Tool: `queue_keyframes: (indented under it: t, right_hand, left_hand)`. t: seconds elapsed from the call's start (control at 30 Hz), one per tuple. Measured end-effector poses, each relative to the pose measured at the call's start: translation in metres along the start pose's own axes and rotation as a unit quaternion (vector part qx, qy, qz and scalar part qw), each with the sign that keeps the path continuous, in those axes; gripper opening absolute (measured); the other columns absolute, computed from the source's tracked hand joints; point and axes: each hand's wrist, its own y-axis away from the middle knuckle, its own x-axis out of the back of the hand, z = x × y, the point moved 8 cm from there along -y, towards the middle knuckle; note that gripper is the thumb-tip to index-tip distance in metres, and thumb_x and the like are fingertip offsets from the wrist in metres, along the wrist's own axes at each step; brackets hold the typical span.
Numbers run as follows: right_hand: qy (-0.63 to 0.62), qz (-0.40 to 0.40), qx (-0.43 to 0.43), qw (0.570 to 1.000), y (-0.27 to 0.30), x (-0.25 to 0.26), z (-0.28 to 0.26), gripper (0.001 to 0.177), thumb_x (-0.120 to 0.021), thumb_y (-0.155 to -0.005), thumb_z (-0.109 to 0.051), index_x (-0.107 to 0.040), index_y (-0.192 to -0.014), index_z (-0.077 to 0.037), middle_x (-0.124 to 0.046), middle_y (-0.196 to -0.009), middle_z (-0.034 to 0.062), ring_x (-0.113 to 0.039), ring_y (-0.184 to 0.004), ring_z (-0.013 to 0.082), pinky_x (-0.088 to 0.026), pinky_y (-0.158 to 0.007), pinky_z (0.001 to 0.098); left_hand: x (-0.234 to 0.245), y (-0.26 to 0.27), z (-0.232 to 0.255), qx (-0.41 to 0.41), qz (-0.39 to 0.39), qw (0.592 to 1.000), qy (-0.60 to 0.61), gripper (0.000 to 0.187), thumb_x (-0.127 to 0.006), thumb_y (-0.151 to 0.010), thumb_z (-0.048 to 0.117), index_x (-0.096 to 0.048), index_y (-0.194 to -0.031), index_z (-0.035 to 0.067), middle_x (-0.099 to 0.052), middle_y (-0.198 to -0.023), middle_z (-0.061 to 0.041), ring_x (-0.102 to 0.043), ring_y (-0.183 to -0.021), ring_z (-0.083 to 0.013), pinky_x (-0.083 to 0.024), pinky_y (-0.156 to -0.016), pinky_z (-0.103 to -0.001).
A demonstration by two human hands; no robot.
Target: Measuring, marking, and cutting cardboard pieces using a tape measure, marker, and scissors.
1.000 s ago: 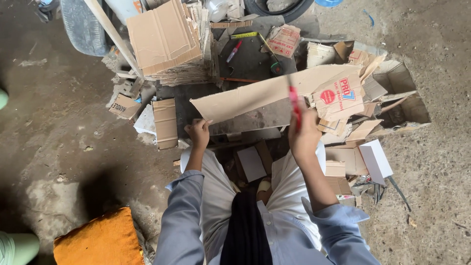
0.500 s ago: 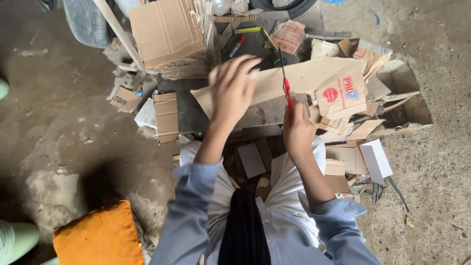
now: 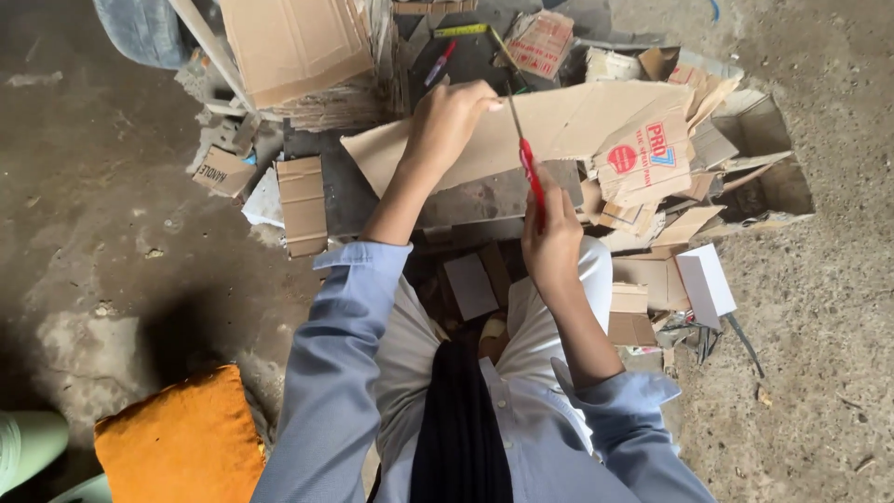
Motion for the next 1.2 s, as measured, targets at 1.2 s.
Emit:
queue_keyframes:
  t: [1.2]
  right_hand:
    - [0.037, 0.021, 0.021, 0.999, 0.001, 0.000, -0.007, 0.043, -0.052, -0.109, 0.003, -0.048, -0.150, -0.009, -0.069, -0.130, 0.0169, -0.067, -0.095, 0.0260, -0.056, -0.078, 0.0324]
  left_hand:
    - [-0.004, -0.005, -0.010, 0.000, 0.025, 1.000, -0.005, 0.013, -0.074, -0.095, 0.020, -0.075, -0.086, 0.010, -0.066, -0.057, -0.002, -0.056, -0.048, -0.0149, -0.041, -0.044, -0.032]
